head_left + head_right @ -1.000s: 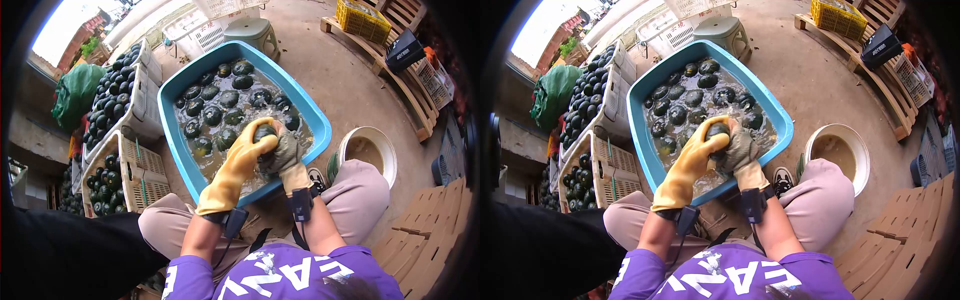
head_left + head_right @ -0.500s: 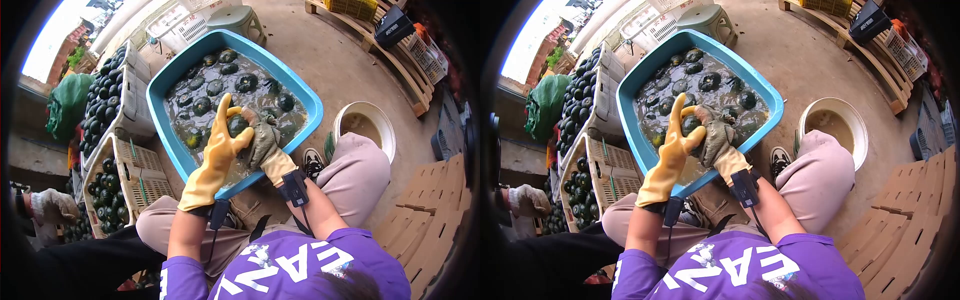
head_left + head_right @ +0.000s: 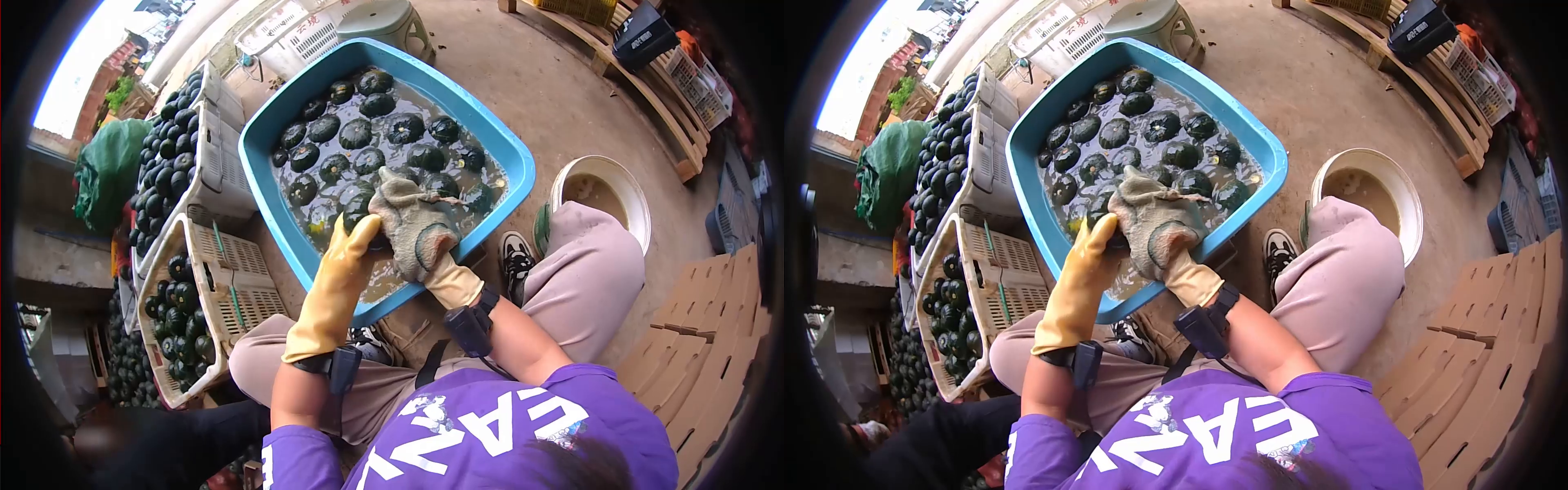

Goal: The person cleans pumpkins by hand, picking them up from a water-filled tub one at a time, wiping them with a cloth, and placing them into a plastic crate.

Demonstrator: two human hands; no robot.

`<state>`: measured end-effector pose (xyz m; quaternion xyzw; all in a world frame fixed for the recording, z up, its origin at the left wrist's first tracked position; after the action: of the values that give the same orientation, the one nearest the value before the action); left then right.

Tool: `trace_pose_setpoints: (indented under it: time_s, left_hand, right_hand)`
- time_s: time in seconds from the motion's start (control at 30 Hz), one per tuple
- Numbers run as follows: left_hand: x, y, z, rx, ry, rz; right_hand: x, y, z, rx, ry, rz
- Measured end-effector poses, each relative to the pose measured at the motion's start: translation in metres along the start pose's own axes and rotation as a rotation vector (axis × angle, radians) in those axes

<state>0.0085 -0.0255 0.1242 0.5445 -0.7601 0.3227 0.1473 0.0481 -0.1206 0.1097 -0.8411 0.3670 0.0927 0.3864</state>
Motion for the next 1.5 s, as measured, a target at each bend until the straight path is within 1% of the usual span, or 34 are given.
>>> trace_pose_setpoints:
  time_s: [0.07, 0.1, 0.13, 0.2, 0.23, 0.27, 0.3, 0.37, 0.4, 0.43, 0.5, 0.53, 0.6, 0.67, 0.73, 0.77, 0.8, 0.87, 0.9, 0.93, 0.97, 1.0, 1.03, 1.07, 1.13, 1.17, 1.2, 1.27, 1.3, 1.33, 1.4, 1.43, 1.47, 1.5]
  left_hand:
    - [-0.115, 0.035, 0.044, 0.018, 0.771, -0.453]
    - [-0.096, 0.028, 0.035, 0.005, 0.736, -0.415]
    - [-0.055, 0.022, 0.038, -0.010, 1.413, -0.772]
    - [-0.051, 0.028, 0.038, -0.130, 1.534, -0.835]
    - [-0.044, 0.026, 0.037, -0.128, 1.540, -0.836]
    - [-0.047, 0.028, 0.030, 0.041, 1.571, -0.894]
    - [-0.053, 0.032, 0.025, 0.218, 1.594, -0.948]
    - [-0.066, 0.030, 0.023, 0.279, 1.470, -0.965]
    - [-0.079, 0.029, 0.018, 0.330, 1.345, -0.971]
    - [-0.097, 0.028, 0.030, 0.238, 1.356, -0.859]
    - [-0.104, 0.030, 0.035, 0.259, 1.225, -0.913]
    - [-0.116, 0.039, 0.037, 0.290, 1.149, -0.953]
    - [-0.104, 0.040, 0.031, 0.262, 1.069, -0.936]
    - [-0.092, 0.031, 0.028, 0.186, 0.954, -0.879]
    - [-0.104, 0.033, 0.039, 0.211, 1.063, -0.911]
    - [-0.106, 0.037, 0.046, 0.237, 1.205, -0.960]
    - [-0.108, 0.041, 0.052, 0.262, 1.346, -1.010]
    - [-0.126, 0.045, 0.051, 0.283, 1.197, -1.072]
    - [-0.117, 0.032, 0.046, 0.342, 1.272, -0.955]
    - [-0.110, 0.022, 0.039, 0.398, 1.343, -0.835]
    - [-0.116, 0.021, 0.031, 0.435, 1.227, -0.730]
    - [-0.116, 0.019, 0.031, 0.437, 1.228, -0.732]
    - [-0.113, 0.018, 0.025, 0.419, 1.063, -0.741]
    - [-0.109, 0.014, 0.017, 0.394, 0.897, -0.738]
    - [-0.093, 0.002, 0.014, 0.340, 0.885, -0.749]
    - [-0.086, -0.001, 0.018, 0.317, 0.983, -0.745]
    - [-0.080, -0.005, 0.021, 0.299, 1.080, -0.740]
    - [-0.080, -0.010, 0.028, 0.277, 1.219, -0.789]
    - [-0.070, -0.026, -0.002, 0.296, 0.744, -0.469]
    - [-0.042, -0.036, -0.020, 0.301, 0.268, -0.150]
    - [-0.015, -0.031, -0.023, 0.310, 0.271, -0.212]
    - [0.001, -0.021, -0.010, 0.254, 0.210, -0.242]
    - [0.014, -0.013, 0.000, 0.187, 0.148, -0.271]
    - [0.024, -0.010, -0.004, 0.173, 0.145, -0.275]
  right_hand:
    - [-0.006, -0.008, 0.001, -0.074, -0.049, -0.148]
    - [-0.011, -0.016, -0.019, 0.043, -0.129, -0.278]
    - [-0.013, -0.025, -0.026, -0.093, -0.179, -0.250]
    - [0.000, -0.025, 0.000, -0.289, 0.042, -0.117]
    - [0.012, -0.022, 0.000, -0.267, 0.025, -0.016]
    - [0.009, -0.018, 0.004, -0.274, 0.026, -0.018]
    - [0.008, -0.018, -0.001, -0.177, 0.050, 0.018]
    - [0.001, -0.018, -0.007, -0.041, 0.036, 0.088]
    - [-0.010, -0.016, 0.002, -0.140, 0.145, 0.023]
    - [-0.013, -0.013, 0.018, -0.161, -0.004, 0.120]
    - [-0.007, -0.010, 0.049, -0.235, -0.263, 0.236]
    - [-0.023, -0.014, 0.041, -0.147, -0.051, -0.076]
    - [-0.026, -0.023, 0.015, -0.144, 0.021, -0.223]
    - [-0.020, -0.032, 0.022, -0.247, 0.058, -0.180]
    - [0.011, -0.031, 0.036, -0.519, 0.109, 0.124]
    - [0.001, -0.029, 0.036, -0.422, 0.212, -0.039]
    - [-0.001, -0.025, 0.039, -0.427, 0.207, -0.038]
    - [-0.022, -0.030, 0.027, -0.322, 0.284, -0.112]
    - [-0.018, -0.028, 0.037, -0.493, 0.157, 0.072]
    - [-0.011, -0.013, 0.051, -0.250, 0.011, 0.105]
    - [-0.012, -0.013, 0.062, -0.184, 0.005, -0.055]
    - [-0.012, -0.013, 0.062, -0.121, -0.001, -0.215]
    - [-0.018, -0.021, 0.031, -0.329, -0.315, -0.197]
    - [-0.025, -0.031, 0.005, -0.442, -0.202, -0.272]
    - [0.012, -0.006, 0.010, -0.036, -0.797, -0.103]
    - [0.022, 0.006, 0.026, -0.255, -0.815, 0.189]
    - [0.016, 0.007, 0.027, -0.254, -0.810, 0.189]
    - [0.004, 0.000, 0.010, 0.009, -1.343, 0.164]
    - [0.006, 0.003, 0.020, -0.079, -1.405, 0.320]
    - [0.013, 0.005, 0.028, -0.083, -1.403, 0.316]
    - [0.040, 0.006, 0.016, 0.103, -0.228, 0.135]
    - [0.027, -0.013, -0.007, -0.013, -0.150, 0.072]
    - [0.024, -0.016, -0.026, 0.157, -0.015, 0.011]
    - [0.039, -0.017, -0.012, 0.050, 0.042, 0.124]
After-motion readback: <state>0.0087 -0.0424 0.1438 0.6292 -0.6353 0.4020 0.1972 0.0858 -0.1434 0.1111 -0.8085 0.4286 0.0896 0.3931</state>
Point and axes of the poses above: each hand's wrist, its own y-axis away from the middle knuckle, its own z-axis out of the palm, x = y × z, the point moved 10 cm from there along -y, towards the middle knuckle, and after that the axes turned 12 degrees about y, right-handed, at the moved point
